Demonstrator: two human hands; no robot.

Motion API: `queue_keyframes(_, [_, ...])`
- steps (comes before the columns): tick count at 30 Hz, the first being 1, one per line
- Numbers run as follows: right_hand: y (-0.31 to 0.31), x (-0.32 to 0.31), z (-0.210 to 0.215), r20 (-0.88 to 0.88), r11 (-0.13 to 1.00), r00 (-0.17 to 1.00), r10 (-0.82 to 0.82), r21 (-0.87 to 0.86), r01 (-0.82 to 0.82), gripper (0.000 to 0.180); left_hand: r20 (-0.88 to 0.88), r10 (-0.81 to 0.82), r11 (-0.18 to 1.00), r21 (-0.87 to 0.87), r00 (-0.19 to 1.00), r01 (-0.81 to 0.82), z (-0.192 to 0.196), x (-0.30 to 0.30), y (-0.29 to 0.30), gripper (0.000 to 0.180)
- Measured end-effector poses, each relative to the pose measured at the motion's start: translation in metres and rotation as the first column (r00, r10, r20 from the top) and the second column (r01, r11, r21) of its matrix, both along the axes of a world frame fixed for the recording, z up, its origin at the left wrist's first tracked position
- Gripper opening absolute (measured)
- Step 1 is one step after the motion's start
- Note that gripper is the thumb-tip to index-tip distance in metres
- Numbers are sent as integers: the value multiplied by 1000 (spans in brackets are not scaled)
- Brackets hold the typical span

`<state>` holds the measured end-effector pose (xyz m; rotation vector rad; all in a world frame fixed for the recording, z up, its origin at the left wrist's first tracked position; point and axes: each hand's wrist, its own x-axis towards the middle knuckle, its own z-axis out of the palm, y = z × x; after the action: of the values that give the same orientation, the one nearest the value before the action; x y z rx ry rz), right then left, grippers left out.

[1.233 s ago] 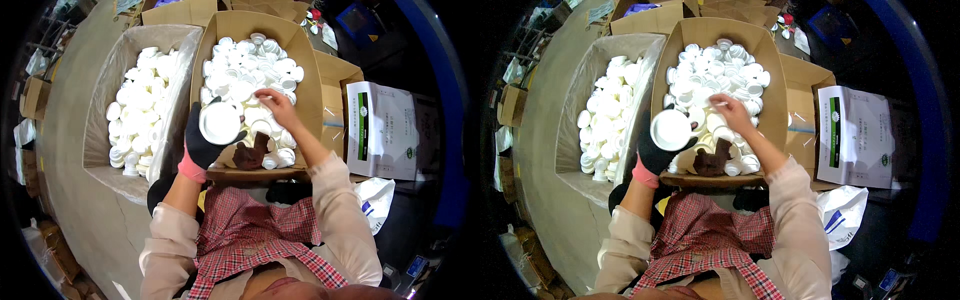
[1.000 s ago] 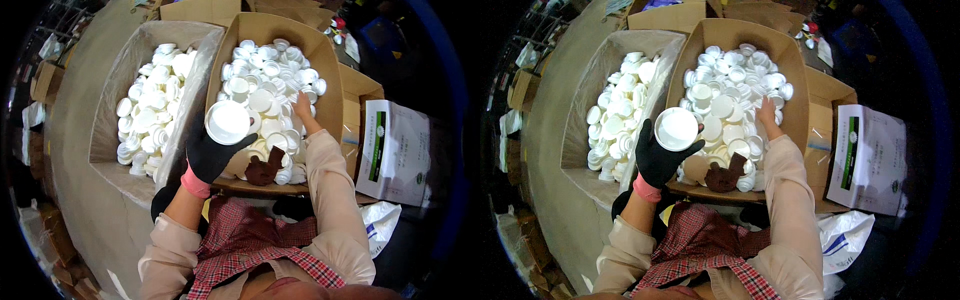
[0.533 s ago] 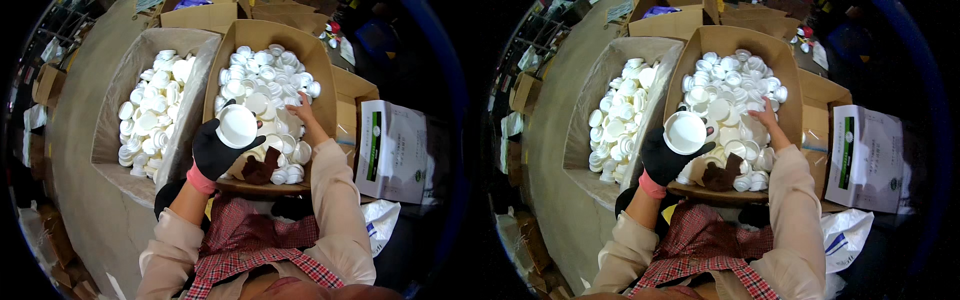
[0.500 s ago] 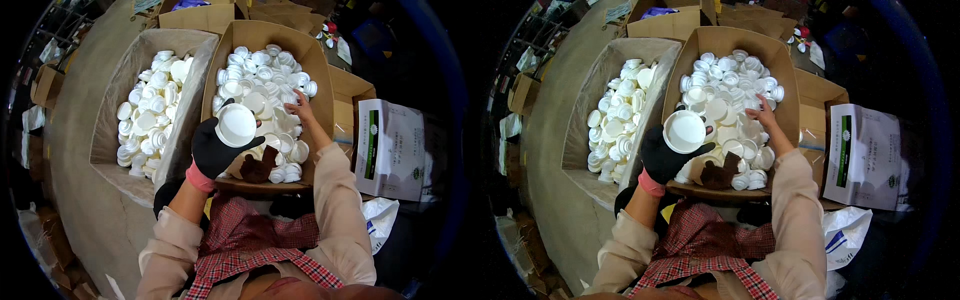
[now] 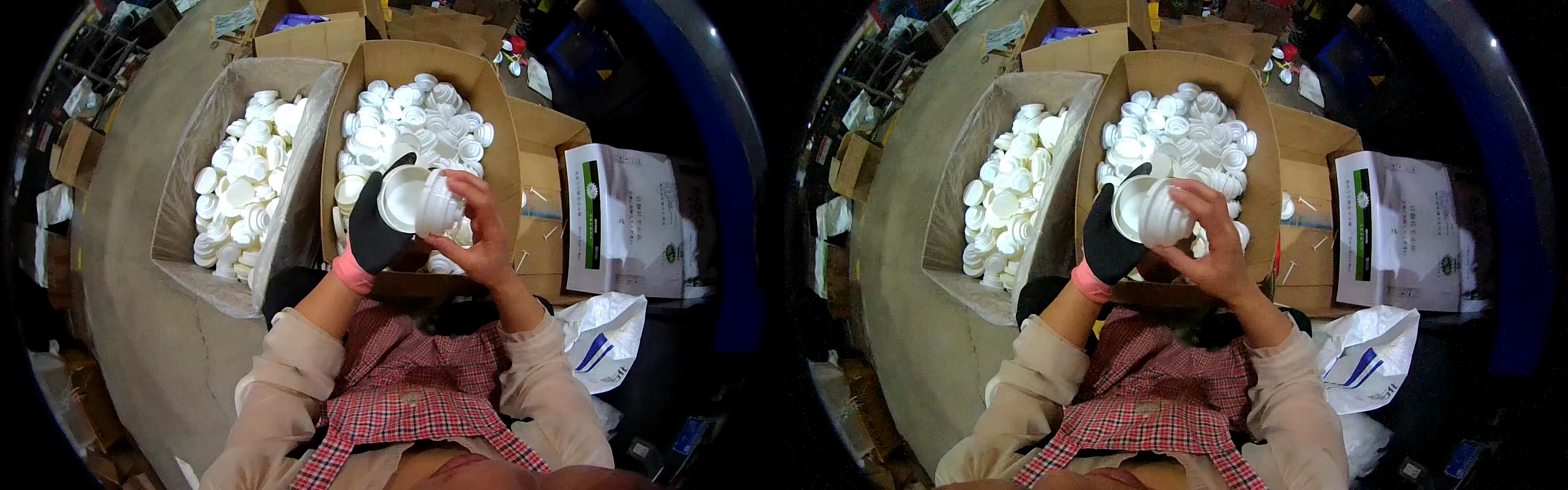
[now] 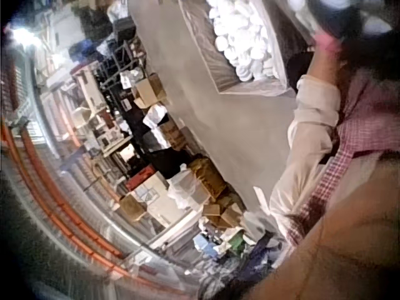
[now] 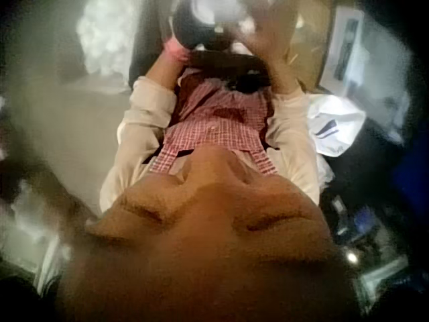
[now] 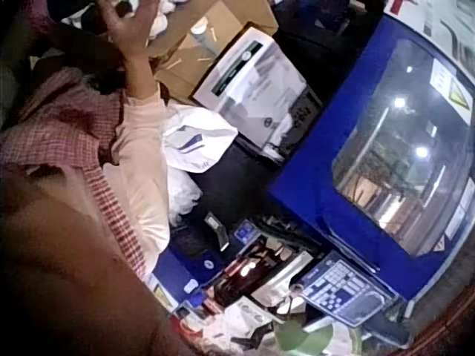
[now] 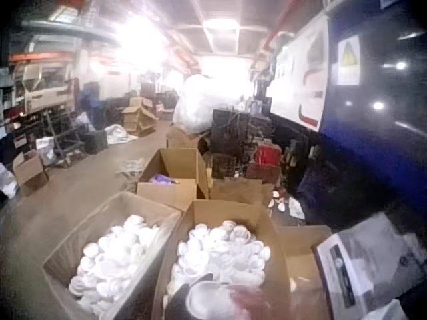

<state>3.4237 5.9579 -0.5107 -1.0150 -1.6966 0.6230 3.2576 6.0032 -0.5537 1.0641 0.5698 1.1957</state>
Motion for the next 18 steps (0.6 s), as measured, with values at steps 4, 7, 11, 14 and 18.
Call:
queue_keyframes(4, [-3,-9,3,263,975,951,-162,190,114,68,-2,-51,997,-53,999,51,16,4,-13,67])
queue_keyframes(7, [-4,-10,1,227,969,955,-192,199,147,71,154,-137,981,-117,979,156,11,10,-9,59])
queue_keyframes(11, [-3,-9,-3,234,966,949,-211,199,165,73,283,-174,959,-170,943,228,9,12,-10,68])
queue_keyframes(14, [-5,-7,2,271,967,942,-201,209,146,74,331,-191,949,-180,924,261,7,11,-8,71])
queue_keyframes(18, [-5,-5,4,270,967,943,-197,212,141,74,301,-197,953,-162,933,254,10,11,-7,74])
